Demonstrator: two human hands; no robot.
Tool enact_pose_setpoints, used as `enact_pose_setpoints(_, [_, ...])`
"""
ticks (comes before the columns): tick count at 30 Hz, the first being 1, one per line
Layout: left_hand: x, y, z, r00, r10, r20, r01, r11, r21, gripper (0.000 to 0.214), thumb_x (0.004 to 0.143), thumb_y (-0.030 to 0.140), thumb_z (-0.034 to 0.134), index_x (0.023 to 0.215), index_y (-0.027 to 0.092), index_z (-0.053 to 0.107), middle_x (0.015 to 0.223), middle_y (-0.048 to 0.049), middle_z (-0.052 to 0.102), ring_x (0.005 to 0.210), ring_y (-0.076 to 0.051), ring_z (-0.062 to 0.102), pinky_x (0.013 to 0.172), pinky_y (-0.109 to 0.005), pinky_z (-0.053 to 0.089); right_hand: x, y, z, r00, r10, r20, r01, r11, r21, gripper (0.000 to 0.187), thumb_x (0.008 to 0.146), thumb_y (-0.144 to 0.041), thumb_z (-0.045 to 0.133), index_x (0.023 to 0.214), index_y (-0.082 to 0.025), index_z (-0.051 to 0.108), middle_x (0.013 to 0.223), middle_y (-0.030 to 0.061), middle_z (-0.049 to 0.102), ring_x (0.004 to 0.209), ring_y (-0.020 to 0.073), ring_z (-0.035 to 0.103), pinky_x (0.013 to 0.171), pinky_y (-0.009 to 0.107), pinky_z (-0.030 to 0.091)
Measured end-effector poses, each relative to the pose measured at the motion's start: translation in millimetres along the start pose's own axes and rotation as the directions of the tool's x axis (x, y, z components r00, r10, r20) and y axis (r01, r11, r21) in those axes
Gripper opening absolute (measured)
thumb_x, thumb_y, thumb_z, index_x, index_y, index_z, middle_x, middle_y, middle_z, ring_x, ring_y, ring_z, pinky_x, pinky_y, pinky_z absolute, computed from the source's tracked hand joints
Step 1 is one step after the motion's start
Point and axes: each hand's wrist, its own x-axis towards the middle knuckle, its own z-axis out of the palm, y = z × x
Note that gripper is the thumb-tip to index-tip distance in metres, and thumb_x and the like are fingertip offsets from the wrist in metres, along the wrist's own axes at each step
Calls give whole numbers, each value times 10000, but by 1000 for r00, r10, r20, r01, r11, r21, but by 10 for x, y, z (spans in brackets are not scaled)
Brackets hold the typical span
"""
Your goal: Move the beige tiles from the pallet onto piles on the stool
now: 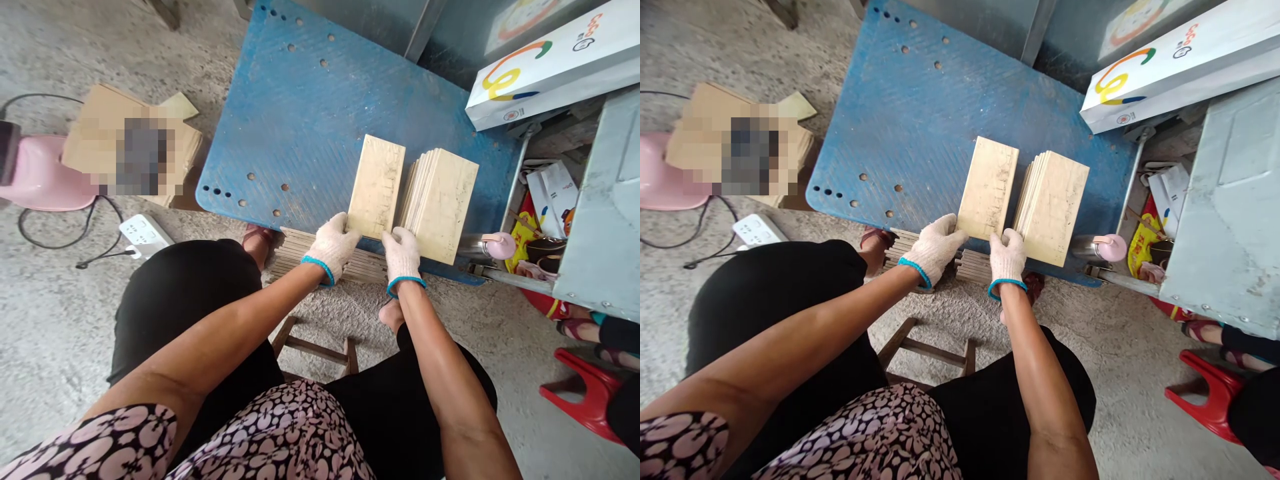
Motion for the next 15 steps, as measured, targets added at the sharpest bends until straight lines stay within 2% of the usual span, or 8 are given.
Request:
enact_pose_setpoints(2, [13, 35, -9, 998, -59, -36, 54, 988, -143, 38, 758, 198, 559, 768, 177, 589, 674, 13, 559, 624, -126, 472, 553, -240, 344, 27, 61, 75, 997, 65, -27, -60, 984, 167, 272, 718, -409, 647, 882, -198, 598, 849, 4, 649, 871, 191, 621, 805, 288, 488])
enact_pose_setpoints(4, [69, 23, 14, 991, -131, -25, 113, 926, -360, 79, 737, 159, 549, 782, 169, 614, 692, 6, 574, 606, -118, 485, 550, -230, 372, 43, 84, 152, 989, 140, -47, -112, 921, 374, 387, 669, -380, 691, 994, -192, 596, 956, 28, 671, 925, 198, 644, 810, 304, 529])
enact_pose_setpoints(6, [145, -17, 57, 986, -164, 27, 150, 803, -577, 107, 713, 120, 549, 777, 159, 626, 721, -8, 591, 611, -110, 514, 568, -217, 414, 39, 58, 210, 977, 210, -41, -147, 798, 585, 434, 642, -329, 711, 1029, -194, 570, 967, 25, 670, 897, 191, 658, 776, 311, 560])
enact_pose_setpoints(8, [206, -46, 95, 983, -159, 89, 175, 681, -711, 106, 703, 90, 559, 755, 154, 625, 733, -18, 594, 621, -102, 534, 590, -203, 448, 7, -4, 236, 968, 253, -7, -164, 650, 742, 410, 637, -274, 716, 1006, -201, 553, 931, 6, 667, 854, 175, 663, 749, 303, 575])
enact_pose_setpoints(12, [197, 29, 108, 968, -203, 149, 242, 589, -771, 140, 726, 32, 551, 751, 154, 615, 726, -18, 589, 588, -84, 524, 579, -187, 461, -145, -157, 224, 969, 231, 89, -173, 378, 910, 276, 712, -245, 704, 950, -199, 571, 967, 12, 677, 941, 151, 664, 853, 288, 570])
enact_pose_setpoints(15, [110, 149, 99, 950, -253, 181, 296, 554, -778, 170, 749, -11, 527, 728, 146, 588, 708, -20, 582, 554, -78, 511, 547, -188, 447, -258, -257, 210, 949, 148, 279, -307, 218, 927, 260, 828, -343, 640, 1027, -179, 603, 1070, 63, 686, 1058, 165, 646, 983, 329, 529])
